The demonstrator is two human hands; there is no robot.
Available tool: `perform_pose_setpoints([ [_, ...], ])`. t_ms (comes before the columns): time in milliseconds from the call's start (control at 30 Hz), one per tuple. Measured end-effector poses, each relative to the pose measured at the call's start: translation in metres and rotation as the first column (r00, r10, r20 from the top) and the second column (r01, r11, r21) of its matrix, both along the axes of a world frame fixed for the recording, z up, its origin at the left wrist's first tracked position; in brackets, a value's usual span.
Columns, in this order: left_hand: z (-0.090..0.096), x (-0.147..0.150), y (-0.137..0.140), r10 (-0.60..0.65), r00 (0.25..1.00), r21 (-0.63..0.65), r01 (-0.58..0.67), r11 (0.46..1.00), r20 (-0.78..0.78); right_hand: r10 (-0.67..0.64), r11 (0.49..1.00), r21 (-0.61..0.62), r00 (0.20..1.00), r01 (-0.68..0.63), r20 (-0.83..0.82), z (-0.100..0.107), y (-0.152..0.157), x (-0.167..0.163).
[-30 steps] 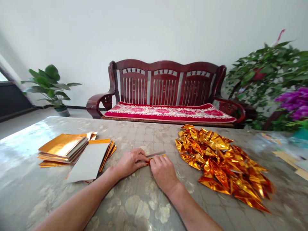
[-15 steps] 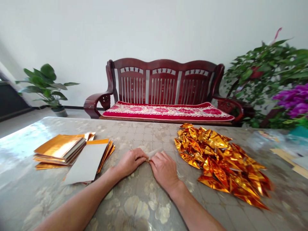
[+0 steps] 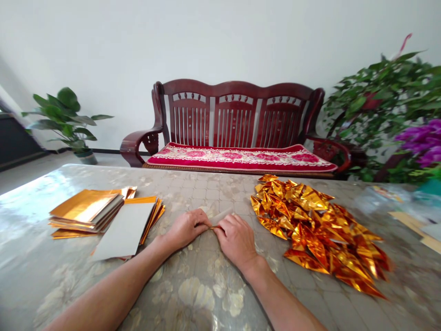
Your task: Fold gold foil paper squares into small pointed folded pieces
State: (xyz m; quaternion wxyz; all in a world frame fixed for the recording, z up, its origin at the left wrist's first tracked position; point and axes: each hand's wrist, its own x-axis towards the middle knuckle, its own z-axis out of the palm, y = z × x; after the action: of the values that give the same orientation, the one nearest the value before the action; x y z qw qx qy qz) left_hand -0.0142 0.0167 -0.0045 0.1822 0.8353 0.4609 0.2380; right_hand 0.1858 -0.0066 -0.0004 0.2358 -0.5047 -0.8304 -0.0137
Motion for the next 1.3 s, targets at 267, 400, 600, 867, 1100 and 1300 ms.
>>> perform_pose_setpoints([
  [267, 0.002, 0.002, -0.003, 0.020, 1.000, -0.002, -0.020, 1.000, 0.001, 0.029, 1.000, 0.010, 0.999, -0.029, -0.017, -0.003, 0.001, -0.001],
  [400, 0.007, 0.001, -0.004, 0.015, 1.000, -0.022, -0.015, 1.000, -0.007, 0.006, 1.000, -0.009, 1.000, -0.006, 0.001, -0.003, 0.004, -0.003],
  [600, 0.011, 0.000, -0.005, 0.017, 1.000, -0.045, -0.018, 0.999, -0.009, -0.059, 0.996, -0.060, 0.998, 0.059, 0.010, -0.001, 0.005, -0.007],
  [867, 0.017, 0.006, -0.005, 0.092, 0.993, -0.089, -0.099, 0.991, -0.076, -0.109, 0.989, -0.105, 0.993, 0.104, -0.036, 0.001, 0.005, -0.009],
  [1100, 0.018, 0.010, -0.006, 0.142, 0.986, -0.115, -0.151, 0.982, -0.087, -0.114, 0.986, -0.125, 0.992, 0.107, -0.050, 0.000, 0.007, -0.009],
  [1300, 0.020, 0.016, -0.009, 0.222, 0.965, -0.128, -0.240, 0.962, -0.136, -0.122, 0.983, -0.143, 0.991, 0.113, -0.049, 0.001, 0.007, -0.010],
])
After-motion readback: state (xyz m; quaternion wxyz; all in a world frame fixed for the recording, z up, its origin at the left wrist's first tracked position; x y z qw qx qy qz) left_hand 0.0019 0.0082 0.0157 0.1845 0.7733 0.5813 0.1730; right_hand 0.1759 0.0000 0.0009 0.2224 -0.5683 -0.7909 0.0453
